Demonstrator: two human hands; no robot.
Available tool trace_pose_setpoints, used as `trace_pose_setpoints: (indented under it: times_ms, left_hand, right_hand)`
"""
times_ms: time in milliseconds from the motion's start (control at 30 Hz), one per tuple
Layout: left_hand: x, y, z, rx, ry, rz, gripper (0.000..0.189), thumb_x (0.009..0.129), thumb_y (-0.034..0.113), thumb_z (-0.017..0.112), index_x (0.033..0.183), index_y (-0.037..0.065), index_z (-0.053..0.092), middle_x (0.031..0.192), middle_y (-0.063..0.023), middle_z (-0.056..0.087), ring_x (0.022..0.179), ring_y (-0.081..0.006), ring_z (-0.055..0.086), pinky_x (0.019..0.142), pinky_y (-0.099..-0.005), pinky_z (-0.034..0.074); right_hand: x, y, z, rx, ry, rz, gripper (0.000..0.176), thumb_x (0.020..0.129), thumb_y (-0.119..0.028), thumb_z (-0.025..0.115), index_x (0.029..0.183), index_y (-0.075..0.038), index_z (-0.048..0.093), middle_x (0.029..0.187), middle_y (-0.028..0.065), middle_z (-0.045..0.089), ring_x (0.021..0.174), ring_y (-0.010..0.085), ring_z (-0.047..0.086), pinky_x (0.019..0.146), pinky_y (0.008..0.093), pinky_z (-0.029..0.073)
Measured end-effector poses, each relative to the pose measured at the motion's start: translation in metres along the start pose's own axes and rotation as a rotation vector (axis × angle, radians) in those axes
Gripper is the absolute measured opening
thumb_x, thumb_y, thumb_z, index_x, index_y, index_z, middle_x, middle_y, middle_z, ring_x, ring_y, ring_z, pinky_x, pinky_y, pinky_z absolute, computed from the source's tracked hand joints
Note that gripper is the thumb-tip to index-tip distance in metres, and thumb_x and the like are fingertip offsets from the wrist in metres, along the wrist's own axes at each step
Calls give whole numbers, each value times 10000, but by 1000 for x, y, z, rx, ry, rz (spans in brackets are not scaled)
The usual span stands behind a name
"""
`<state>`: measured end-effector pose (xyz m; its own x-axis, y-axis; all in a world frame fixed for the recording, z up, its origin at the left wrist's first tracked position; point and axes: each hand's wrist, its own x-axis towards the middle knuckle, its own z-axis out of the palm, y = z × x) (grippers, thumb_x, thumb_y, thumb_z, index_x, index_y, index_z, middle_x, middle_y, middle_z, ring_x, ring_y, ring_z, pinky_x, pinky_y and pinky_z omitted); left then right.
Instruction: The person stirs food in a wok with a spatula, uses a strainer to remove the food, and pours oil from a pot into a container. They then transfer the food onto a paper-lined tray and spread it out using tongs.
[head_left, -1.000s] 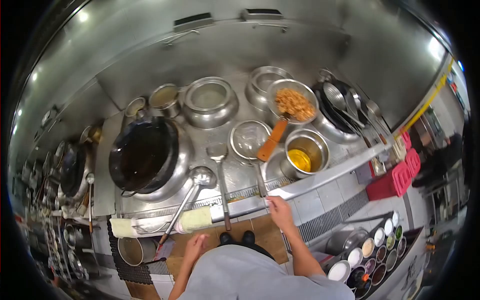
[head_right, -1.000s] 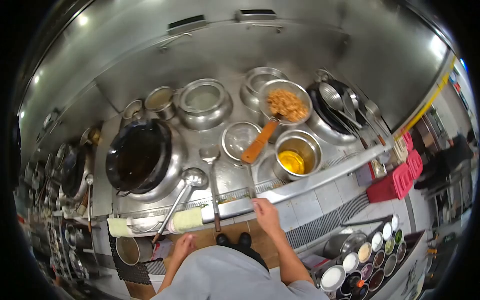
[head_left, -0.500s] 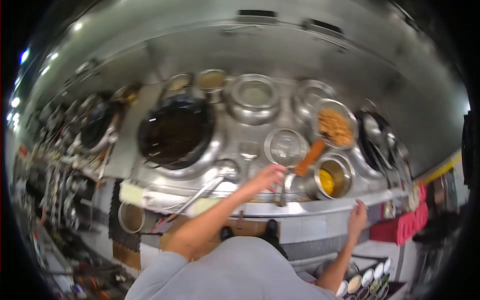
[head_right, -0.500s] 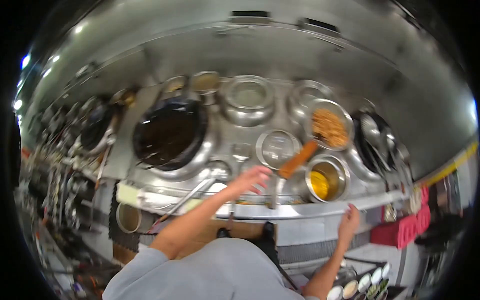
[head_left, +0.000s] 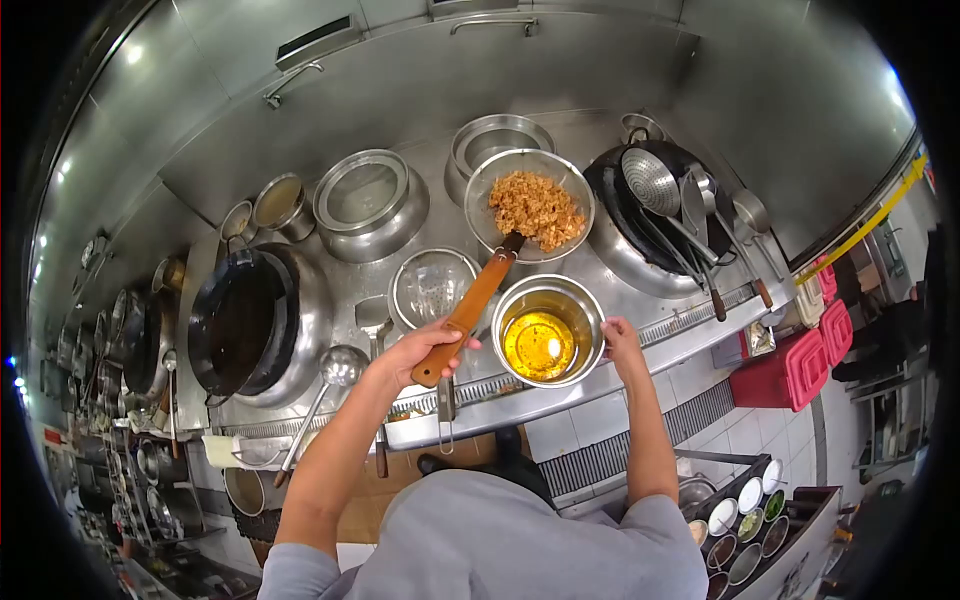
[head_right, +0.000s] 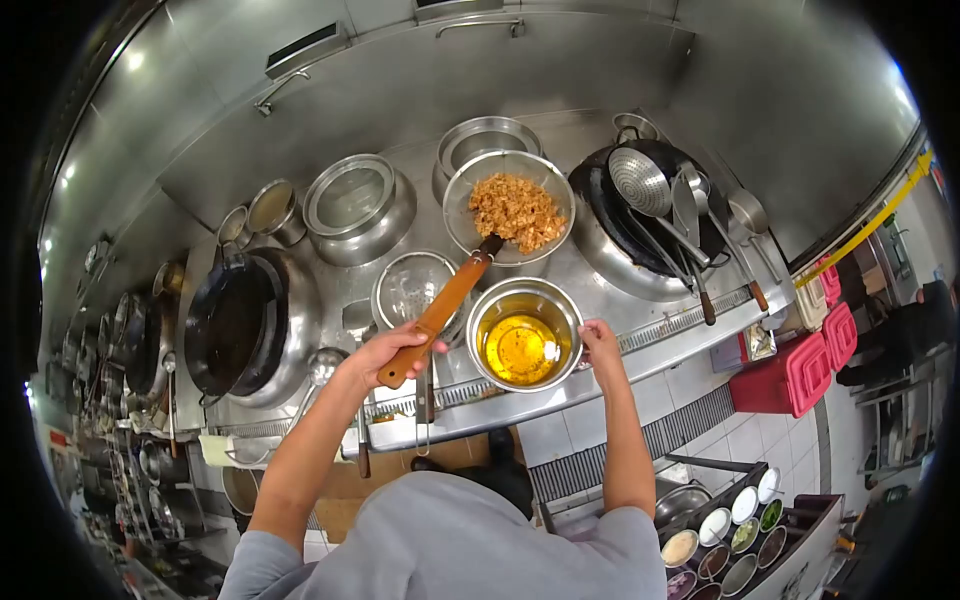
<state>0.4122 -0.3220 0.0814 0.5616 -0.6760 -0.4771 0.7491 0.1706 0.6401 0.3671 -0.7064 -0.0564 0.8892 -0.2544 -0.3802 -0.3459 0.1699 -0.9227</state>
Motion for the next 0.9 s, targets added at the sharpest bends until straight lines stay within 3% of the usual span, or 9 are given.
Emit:
trace_pose_setpoints:
  times_ms: [67, 167, 200, 367, 433, 567, 733, 767, 900]
  left_hand:
    - [1, -7, 14, -56, 8, 46, 479, 884, 83, 513, 1306, 70, 287, 996, -145, 556, 598, -137, 512, 445, -248, 455]
    - [-4, -10, 40, -103, 42, 127, 510, 860, 48, 534, 1295, 56, 267, 899, -111, 510, 548, -121, 453, 424, -239, 415]
    - [-6, -9, 45, -100, 51, 139, 514, 853, 43, 538, 1293, 57, 272, 905, -114, 513, 553, -122, 457, 426, -239, 417]
    - [-34, 4, 58, -106, 94, 238, 553, 834, 26, 543, 1315, 78, 275, 903, -118, 519, 535, -123, 462, 404, -238, 407]
    - [-54, 14, 64, -103, 150, 279, 551, 832, 30, 542, 1316, 84, 285, 896, -118, 521, 513, -126, 468, 388, -239, 400]
    - [-90, 26, 51, -28, 213, 403, 565, 831, 30, 529, 1331, 86, 273, 877, -115, 517, 487, -136, 478, 384, -251, 404]
    - [-129, 18, 24, 41, 351, 426, 541, 838, 28, 508, 1321, 89, 271, 873, -102, 507, 511, -148, 489, 405, -280, 438]
    - [-134, 13, 17, 58, 371, 410, 519, 847, 26, 501, 1310, 96, 276, 881, -98, 505, 529, -148, 495, 416, -285, 451]
    - [-145, -10, -3, 9, 412, 397, 506, 847, 27, 496, 1299, 95, 278, 886, -97, 506, 533, -148, 496, 426, -294, 461]
  right_hand:
    - [1, -20, 10, 57, -10, 27, 98, 847, -113, 607, 836, -128, 511, 658, -33, 463, 479, 63, 403, 403, 224, 336]
    - [26, -8, 6, -145, -64, -47, 185, 784, -51, 629, 758, -130, 464, 631, -41, 435, 480, 59, 383, 392, 232, 306]
    - [33, -5, 10, -143, -33, -60, 224, 726, 5, 612, 706, -124, 430, 611, -48, 409, 483, 56, 372, 383, 235, 303]
    - [28, -33, 33, -163, -118, -140, 215, 705, 26, 579, 685, -111, 414, 601, -48, 405, 497, 52, 378, 383, 236, 312]
    - [37, -32, 31, -334, -95, -226, 222, 694, 25, 586, 683, -108, 408, 599, -39, 413, 491, 61, 381, 374, 240, 313]
    - [25, -89, 35, -429, -71, -291, 216, 661, -11, 605, 662, -88, 403, 563, -11, 422, 422, 91, 420, 328, 263, 366]
    - [33, -166, 31, -723, 4, -372, 191, 666, -16, 596, 689, -79, 417, 580, 10, 443, 425, 113, 449, 324, 284, 404]
    - [35, -183, 32, -768, 34, -447, 183, 651, -40, 623, 713, -39, 451, 572, 56, 478, 418, 155, 501, 341, 310, 434]
    - [38, -247, 43, -1064, 174, -609, 346, 663, 21, 564, 1006, -16, 560, 690, 124, 596, 559, 240, 621, 386, 341, 472]
